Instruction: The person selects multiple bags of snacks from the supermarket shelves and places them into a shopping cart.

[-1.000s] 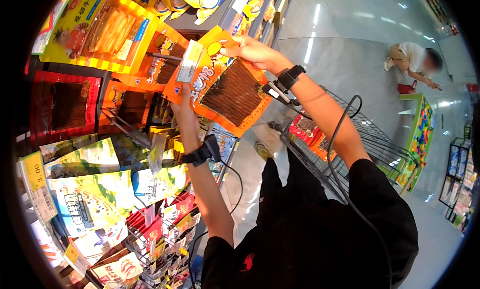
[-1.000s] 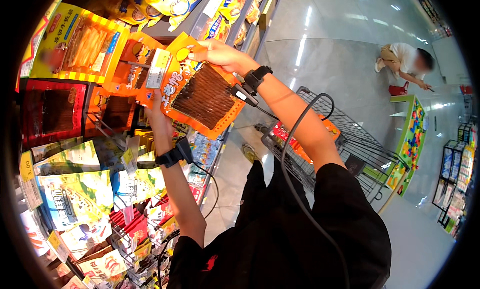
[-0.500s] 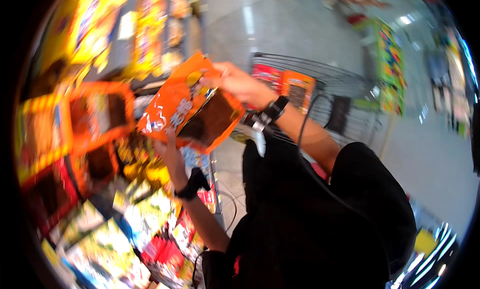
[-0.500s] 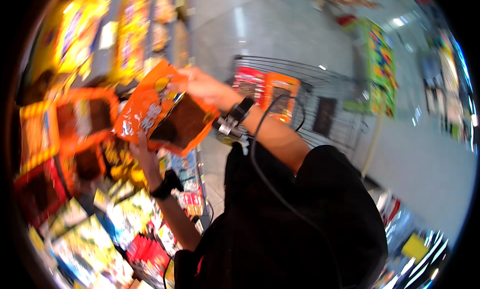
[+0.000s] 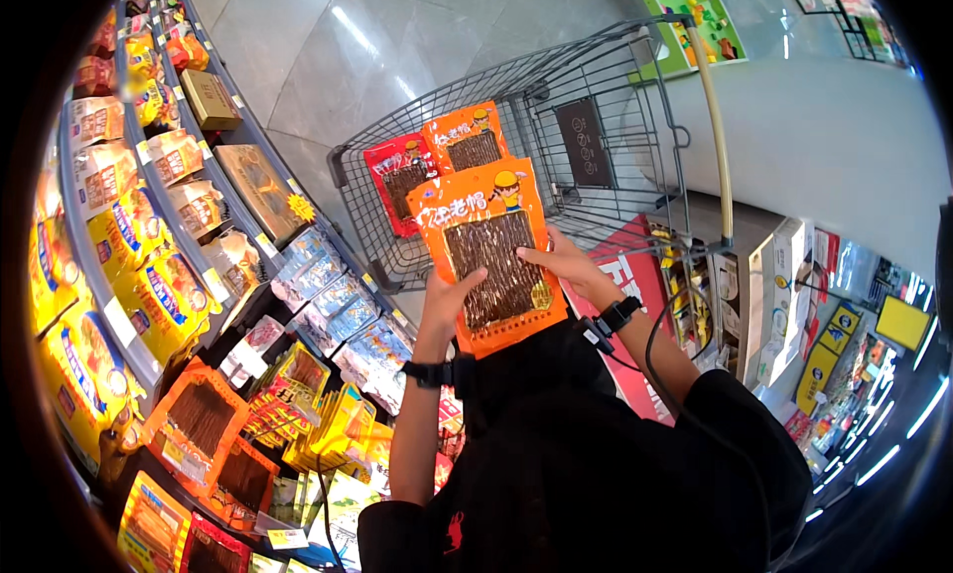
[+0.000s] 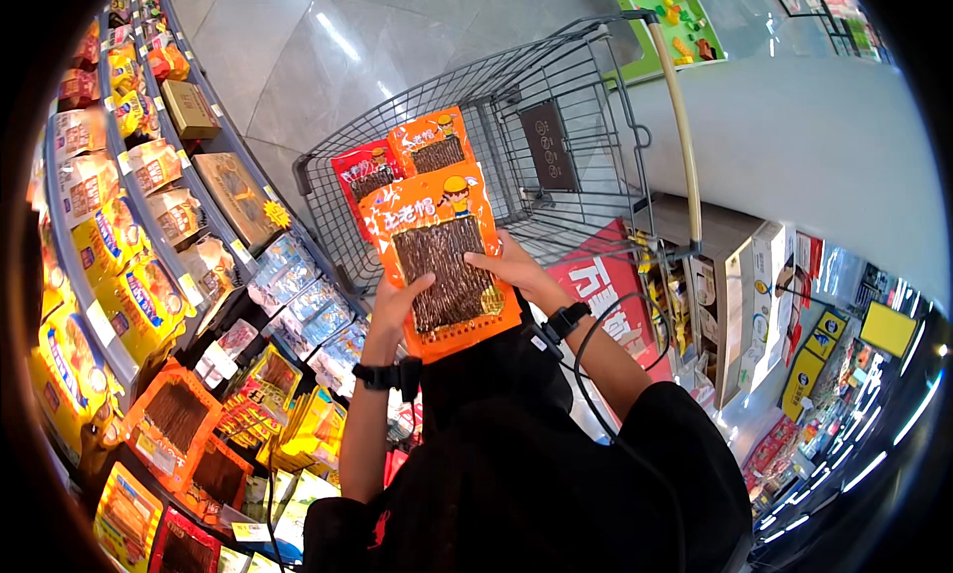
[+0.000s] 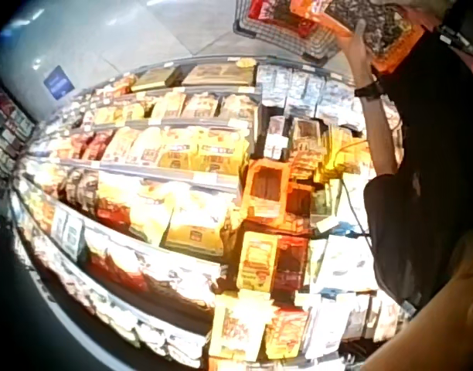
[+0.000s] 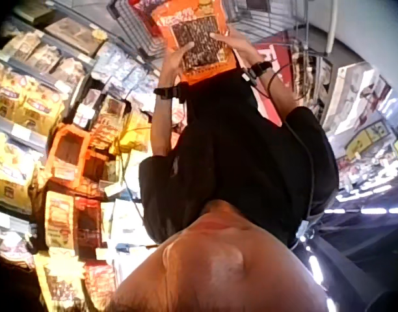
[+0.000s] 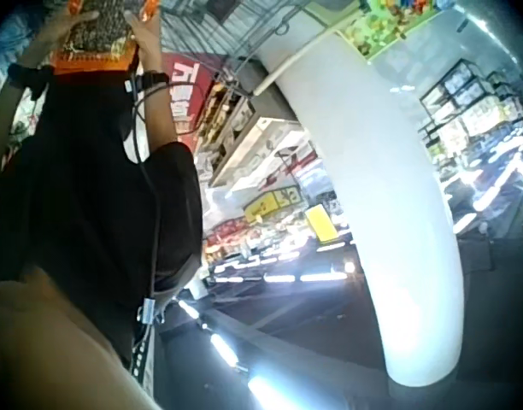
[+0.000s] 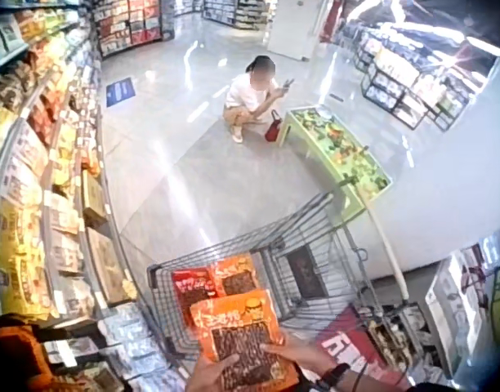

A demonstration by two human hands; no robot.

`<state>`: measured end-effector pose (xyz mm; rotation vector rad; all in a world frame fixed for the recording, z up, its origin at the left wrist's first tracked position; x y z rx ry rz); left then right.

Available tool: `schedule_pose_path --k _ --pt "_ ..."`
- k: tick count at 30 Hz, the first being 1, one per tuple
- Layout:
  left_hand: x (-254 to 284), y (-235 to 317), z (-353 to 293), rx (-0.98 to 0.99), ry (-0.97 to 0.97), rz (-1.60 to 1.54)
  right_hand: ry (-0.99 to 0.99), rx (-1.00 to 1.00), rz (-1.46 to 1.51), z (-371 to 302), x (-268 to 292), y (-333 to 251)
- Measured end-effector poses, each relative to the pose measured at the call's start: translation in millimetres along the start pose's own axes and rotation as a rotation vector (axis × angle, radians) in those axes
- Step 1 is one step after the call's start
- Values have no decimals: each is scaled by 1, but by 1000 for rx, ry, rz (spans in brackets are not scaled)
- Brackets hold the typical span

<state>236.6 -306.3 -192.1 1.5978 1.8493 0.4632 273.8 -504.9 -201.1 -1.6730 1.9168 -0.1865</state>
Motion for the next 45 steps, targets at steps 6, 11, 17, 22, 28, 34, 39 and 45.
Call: schedule_pose_path --k 6,11,17,22,28,34,39,45 --pt "2 -26 178 79 -9 43 28 161 33 144 59 -9" --pt "53 -64 300 49 197 169 58 417 -861 309 79 -21" --pt "56 -124 345 55 304 384 90 335 -718 368 126 36" --pt "55 -125 353 44 298 356 3 181 -539 364 127 25" --pt "48 -68 286 -250 682 829 -118 130 -306 327 88 -3" --pt "45 16 115 -207 246 629 160 27 -507 291 146 -10" --pt "109 11 -64 -369 846 331 -22 -58 -557 316 163 13" --pt "228 -44 -255 -416 1628 -190 232 220 -768 282 140 -18"
Point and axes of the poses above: each hand's wrist, its own z-axis towards the middle knuckle, its own x-axis out of the back of the hand, y = z × x, the point moved 5 cm from there along z, towards the middle knuckle, and after that the axes turned 15 degrees about z, right-handed, at the moved point
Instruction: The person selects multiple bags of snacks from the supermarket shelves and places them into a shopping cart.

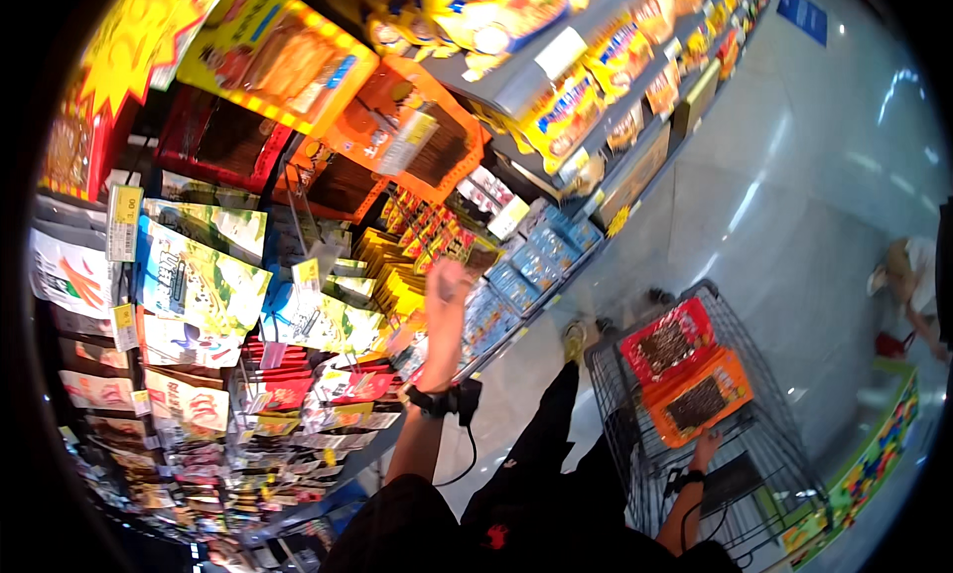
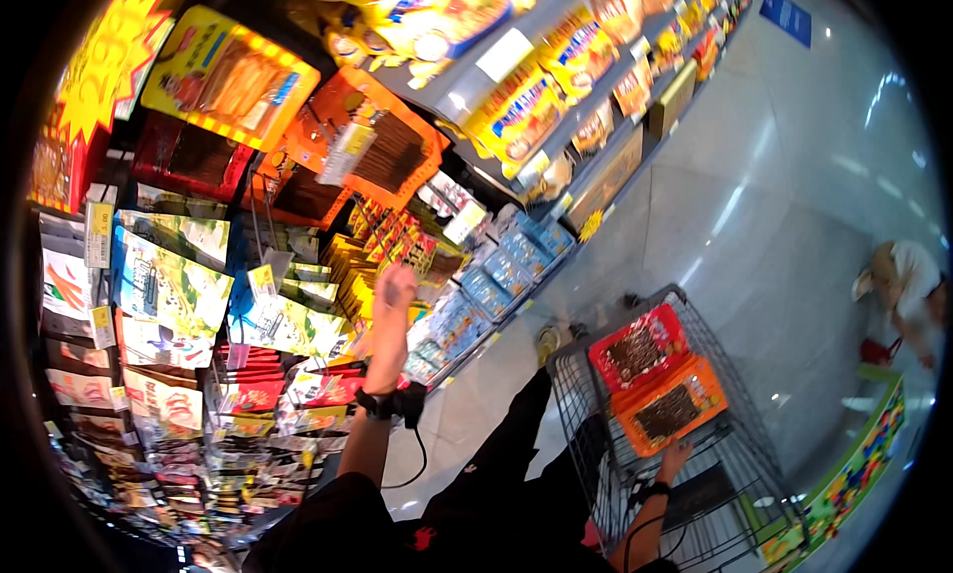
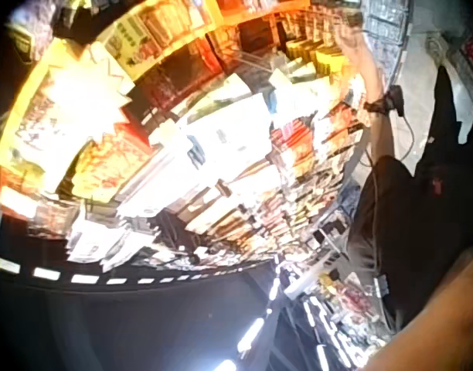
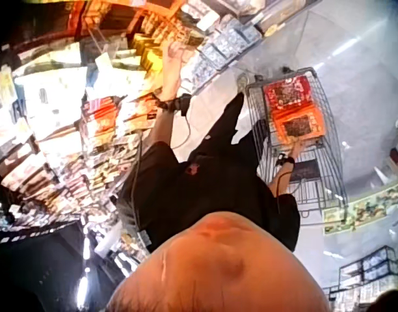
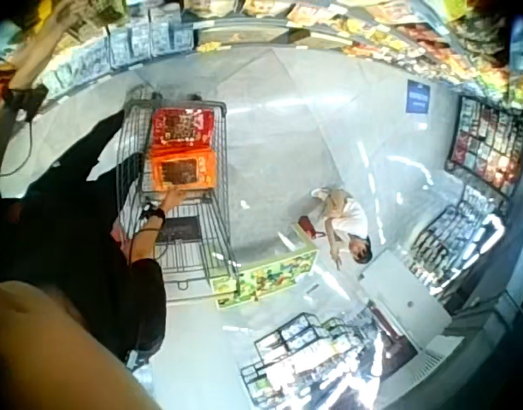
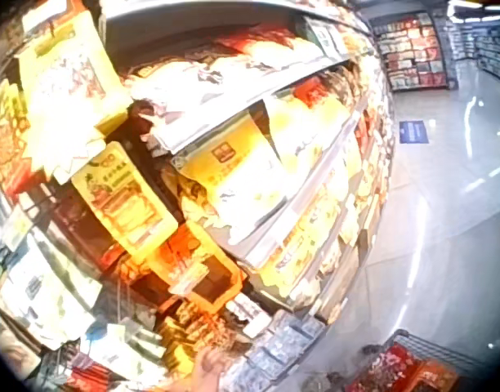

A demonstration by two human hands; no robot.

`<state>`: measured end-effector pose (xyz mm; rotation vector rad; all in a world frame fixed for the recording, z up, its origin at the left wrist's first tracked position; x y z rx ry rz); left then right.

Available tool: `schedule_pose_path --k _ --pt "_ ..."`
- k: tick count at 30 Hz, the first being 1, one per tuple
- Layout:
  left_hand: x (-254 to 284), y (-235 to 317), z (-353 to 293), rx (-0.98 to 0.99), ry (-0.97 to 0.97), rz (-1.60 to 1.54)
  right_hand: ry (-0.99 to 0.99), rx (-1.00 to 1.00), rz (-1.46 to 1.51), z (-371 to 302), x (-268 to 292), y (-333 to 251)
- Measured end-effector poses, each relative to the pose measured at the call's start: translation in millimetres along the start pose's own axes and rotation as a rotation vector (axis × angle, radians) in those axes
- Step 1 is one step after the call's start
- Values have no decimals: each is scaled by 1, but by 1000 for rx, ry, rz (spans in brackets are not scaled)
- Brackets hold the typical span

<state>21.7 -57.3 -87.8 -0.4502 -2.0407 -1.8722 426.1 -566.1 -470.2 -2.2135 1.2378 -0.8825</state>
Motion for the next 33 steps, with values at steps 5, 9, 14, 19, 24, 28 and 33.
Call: schedule_pose_path --k 5,9,14,19,24,28,33 --pt "58 30 110 -177 324 -71 -443 512 -9 -160 -156 -212" --pt "73 59 180 -51 440 -66 -976 759 22 -307 -334 -386" --pt "98 61 245 -420 404 -46 -1224 1171 -139 -392 -518 -473" --pt "121 66 253 -268 263 -60 -1376 1062 13 -451 -605 -482" --pt "122 69 266 -297 290 -51 -1114 1455 -171 -414 -645 -487" --pt "127 71 256 -214 270 -96 -1184 1357 -158 -407 -640 -480" --pt "130 67 257 -280 237 -18 -1387 993 -8 -408 -625 -476"
Point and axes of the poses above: each hand's wrist, its own z-axis towards the middle knuckle, its own x-axis out of the back of the hand, y = z × x, the point moved 5 cm from there along z, towards the middle knuckle, and after that the axes turned 15 degrees about z, right-handed, at the moved point
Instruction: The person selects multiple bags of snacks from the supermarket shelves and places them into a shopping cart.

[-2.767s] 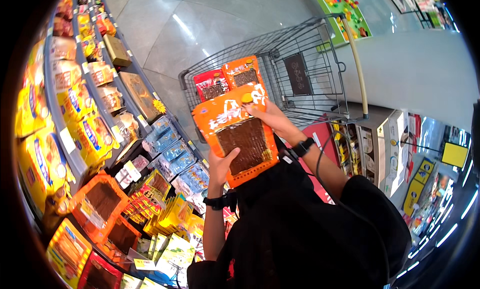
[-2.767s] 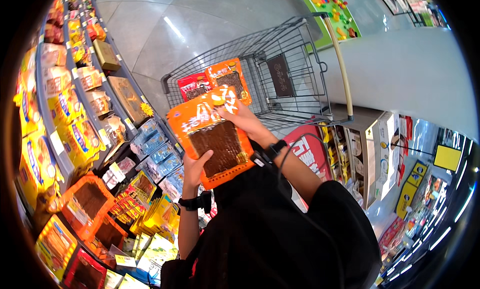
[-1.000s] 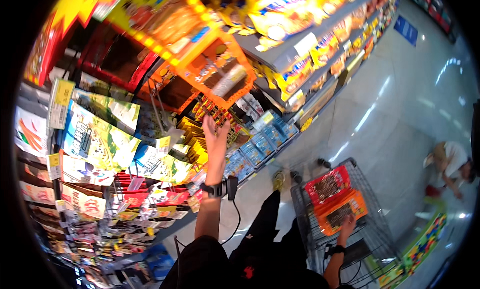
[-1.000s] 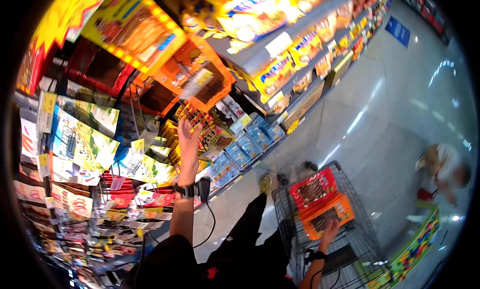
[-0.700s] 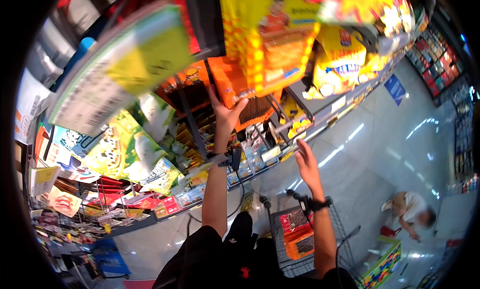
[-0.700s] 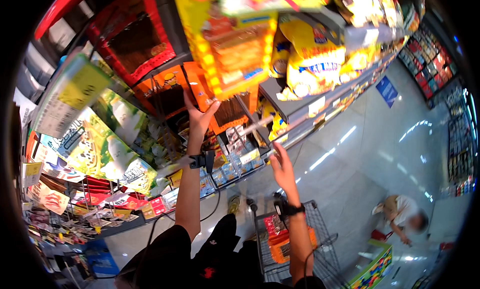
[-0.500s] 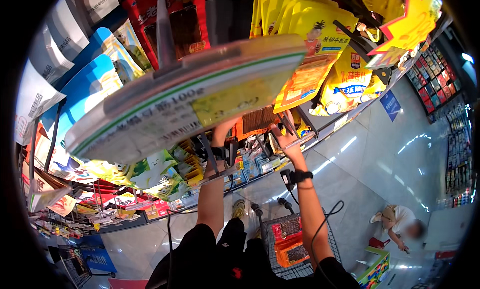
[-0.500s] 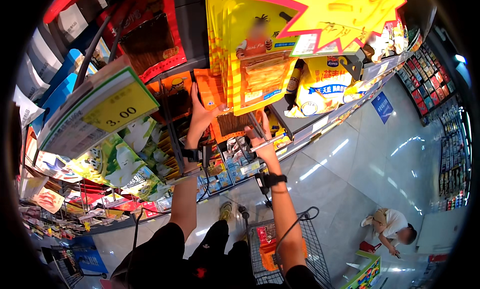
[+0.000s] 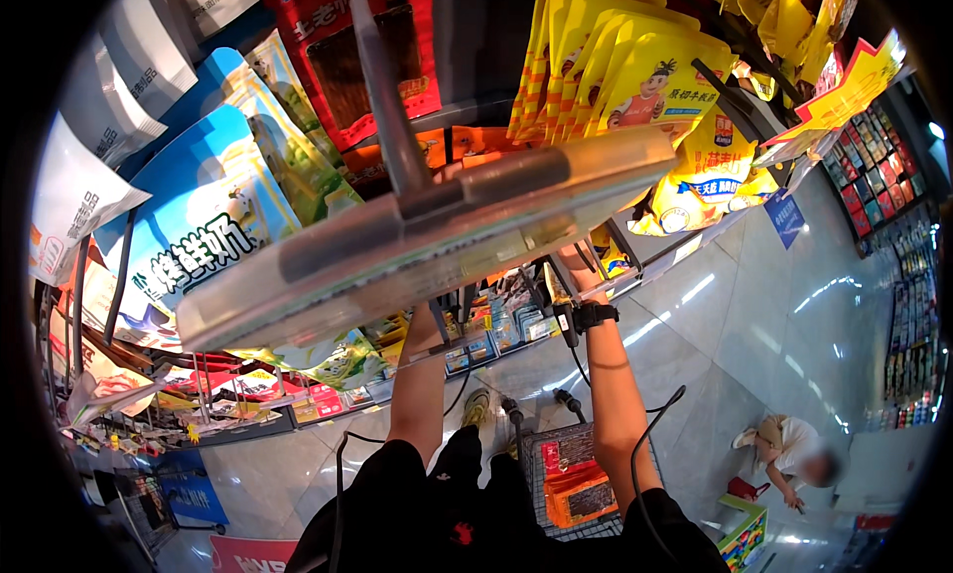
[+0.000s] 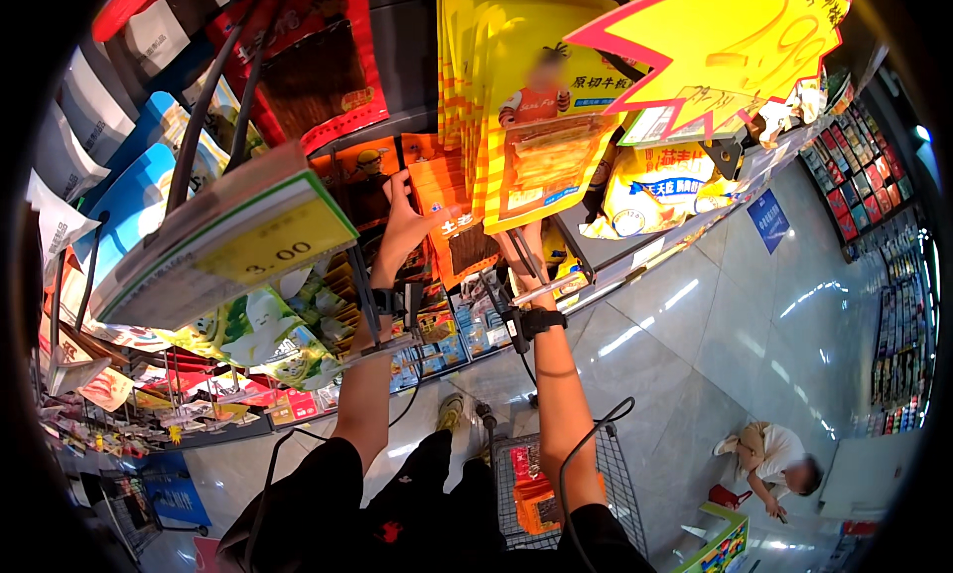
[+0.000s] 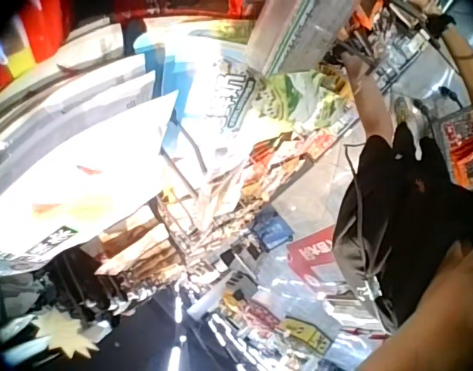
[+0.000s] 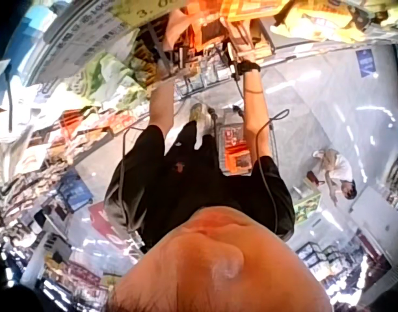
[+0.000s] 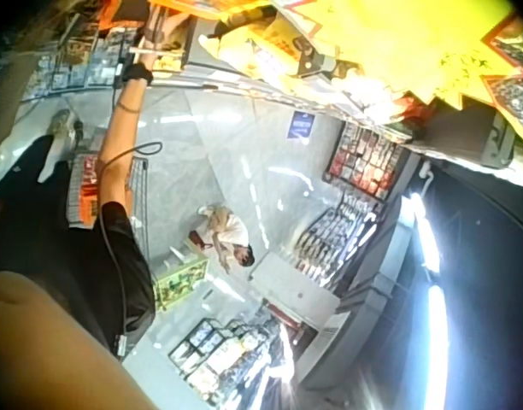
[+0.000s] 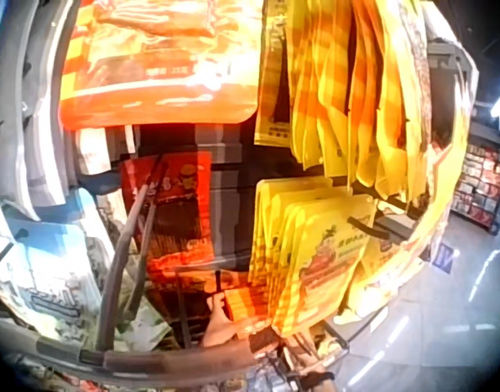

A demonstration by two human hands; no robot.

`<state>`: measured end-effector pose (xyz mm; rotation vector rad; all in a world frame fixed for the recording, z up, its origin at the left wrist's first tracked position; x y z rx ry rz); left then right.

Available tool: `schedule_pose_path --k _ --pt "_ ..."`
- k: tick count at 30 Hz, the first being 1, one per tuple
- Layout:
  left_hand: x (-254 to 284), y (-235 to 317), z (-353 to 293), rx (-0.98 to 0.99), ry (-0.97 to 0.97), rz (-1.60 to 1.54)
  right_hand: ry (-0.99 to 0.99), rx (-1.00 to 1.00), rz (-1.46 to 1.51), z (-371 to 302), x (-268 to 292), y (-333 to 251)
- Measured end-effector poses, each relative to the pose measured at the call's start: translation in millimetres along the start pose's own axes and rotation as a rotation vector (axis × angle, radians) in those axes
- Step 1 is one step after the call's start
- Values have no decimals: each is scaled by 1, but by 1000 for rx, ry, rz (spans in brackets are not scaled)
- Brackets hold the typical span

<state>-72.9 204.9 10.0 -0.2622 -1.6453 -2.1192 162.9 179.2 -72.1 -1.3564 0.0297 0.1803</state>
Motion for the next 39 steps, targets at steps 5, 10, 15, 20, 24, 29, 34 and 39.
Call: schedule_pose_path --k 5,10,15,20,24,29,34,39 --pt "-9 8 -20 -11 65 11 -6 -52 120 -8 24 8" --pt "-16 21 -58 28 157 -36 80 -73 150 -4 -9 -52" --pt "-13 25 -55 92 98 -70 161 -92 201 -8 -8 -75" --pt "-16 13 -63 -37 213 174 258 -228 357 -14 -27 -99" --pt "-14 17 -68 62 203 205 351 -315 382 -20 -34 -112" --pt "-20 20 -66 28 149 -1 184 -166 425 -15 -12 -87" --pt "-22 13 -65 66 121 42 60 -118 466 -7 -12 -78" --pt "-23 28 -82 24 178 243 10 -94 514 -9 -8 -74"
Point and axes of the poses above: each hand's wrist, its own z-axis towards the middle knuckle, its own x-axis out of the back of the hand, y = z × x, the point moved 5 cm from there along z, towards the middle knuckle, and after that the axes turned 15 degrees about z, right-handed, at the moved point
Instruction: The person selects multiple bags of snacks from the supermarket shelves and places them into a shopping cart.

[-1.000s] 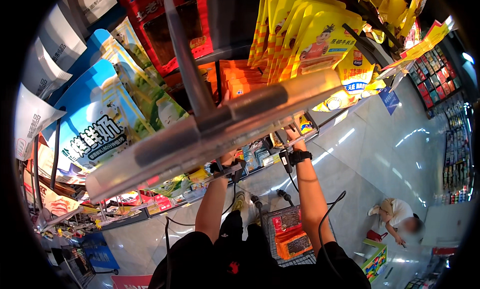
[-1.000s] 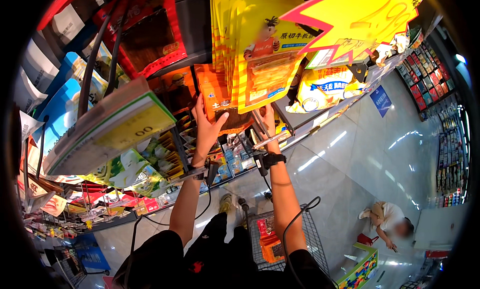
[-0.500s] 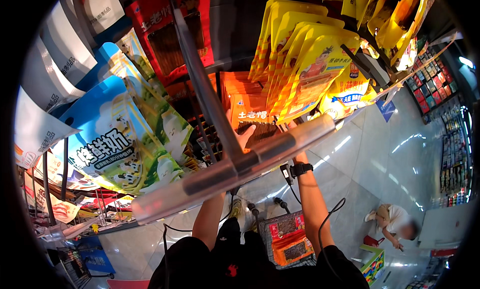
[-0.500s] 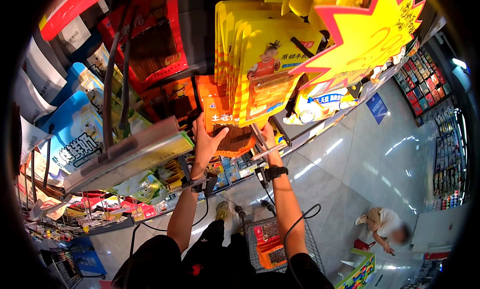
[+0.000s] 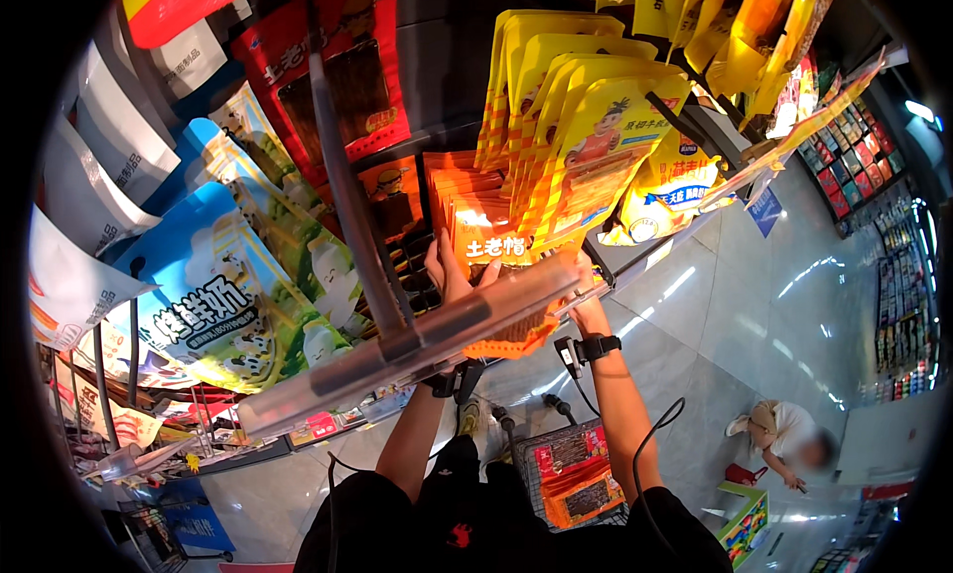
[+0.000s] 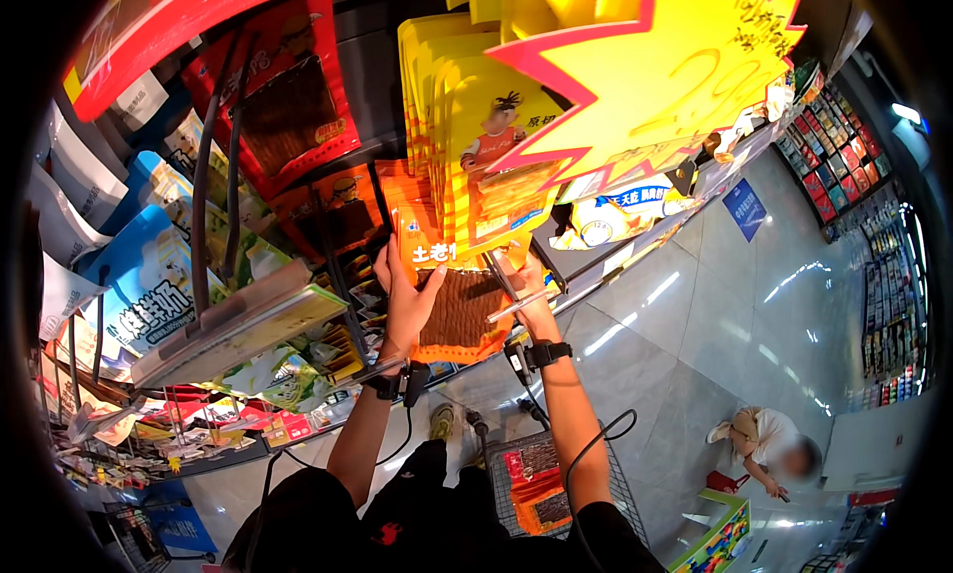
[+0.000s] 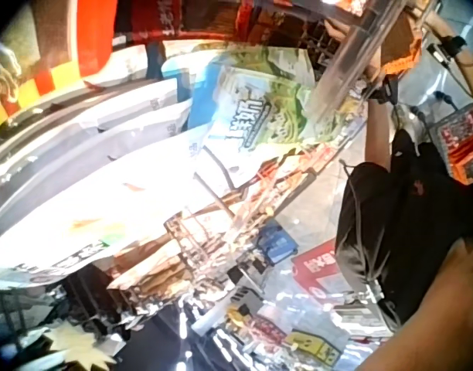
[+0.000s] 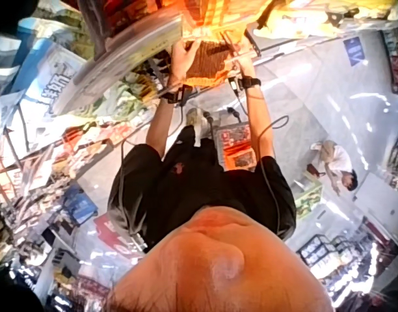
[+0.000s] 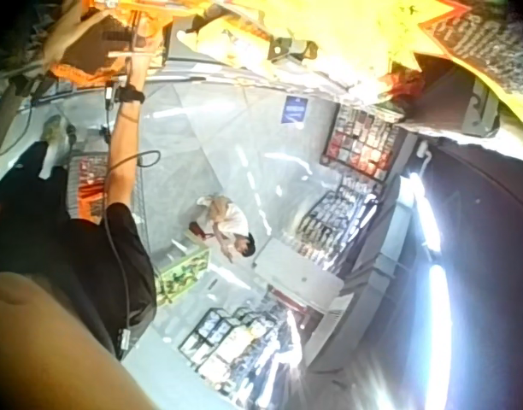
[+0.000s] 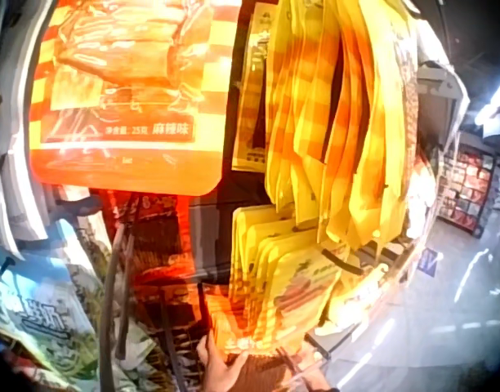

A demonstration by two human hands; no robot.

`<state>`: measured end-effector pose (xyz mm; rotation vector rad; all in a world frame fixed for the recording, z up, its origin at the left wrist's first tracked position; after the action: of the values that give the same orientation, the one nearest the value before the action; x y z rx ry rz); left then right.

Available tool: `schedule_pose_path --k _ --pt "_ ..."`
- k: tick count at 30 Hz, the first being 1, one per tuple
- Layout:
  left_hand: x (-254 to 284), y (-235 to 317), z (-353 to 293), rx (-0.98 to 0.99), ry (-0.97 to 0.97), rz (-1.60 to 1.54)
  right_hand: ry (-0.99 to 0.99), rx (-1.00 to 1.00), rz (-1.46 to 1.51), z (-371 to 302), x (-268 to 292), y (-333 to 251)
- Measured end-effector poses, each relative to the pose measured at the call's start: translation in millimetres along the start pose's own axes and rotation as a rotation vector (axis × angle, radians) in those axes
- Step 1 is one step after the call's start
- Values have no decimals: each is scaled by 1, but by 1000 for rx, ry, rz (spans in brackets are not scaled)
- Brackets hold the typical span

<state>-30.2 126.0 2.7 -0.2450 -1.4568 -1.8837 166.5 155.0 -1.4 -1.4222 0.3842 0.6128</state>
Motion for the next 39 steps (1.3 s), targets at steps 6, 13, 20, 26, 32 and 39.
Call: schedule_pose_path --k 6,13,20,26,32,39 --pt "18 5 -19 136 -225 -521 165 -66 27 -32 14 -10" --pt "6 27 -35 134 -508 -716 194 -87 61 -64 30 -21" --pt "8 39 -62 215 -506 -746 251 -131 113 -88 33 -30" --pt "10 48 -76 186 -516 -714 243 -151 135 -99 44 -30" --pt "9 51 -87 224 -497 -702 256 -139 114 -109 43 -38" --pt "6 47 -98 209 -533 -624 299 -151 121 -126 51 -33"
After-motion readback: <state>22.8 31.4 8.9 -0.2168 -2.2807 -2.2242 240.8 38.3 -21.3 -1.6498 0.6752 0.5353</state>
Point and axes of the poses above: each hand's wrist, its own z-axis towards the middle knuckle, its own x-axis out of the back of the hand, y = z × x, the point moved 5 cm from there along z, towards the middle knuckle, and after that the axes turned 15 degrees about z, right-handed, at the moved point
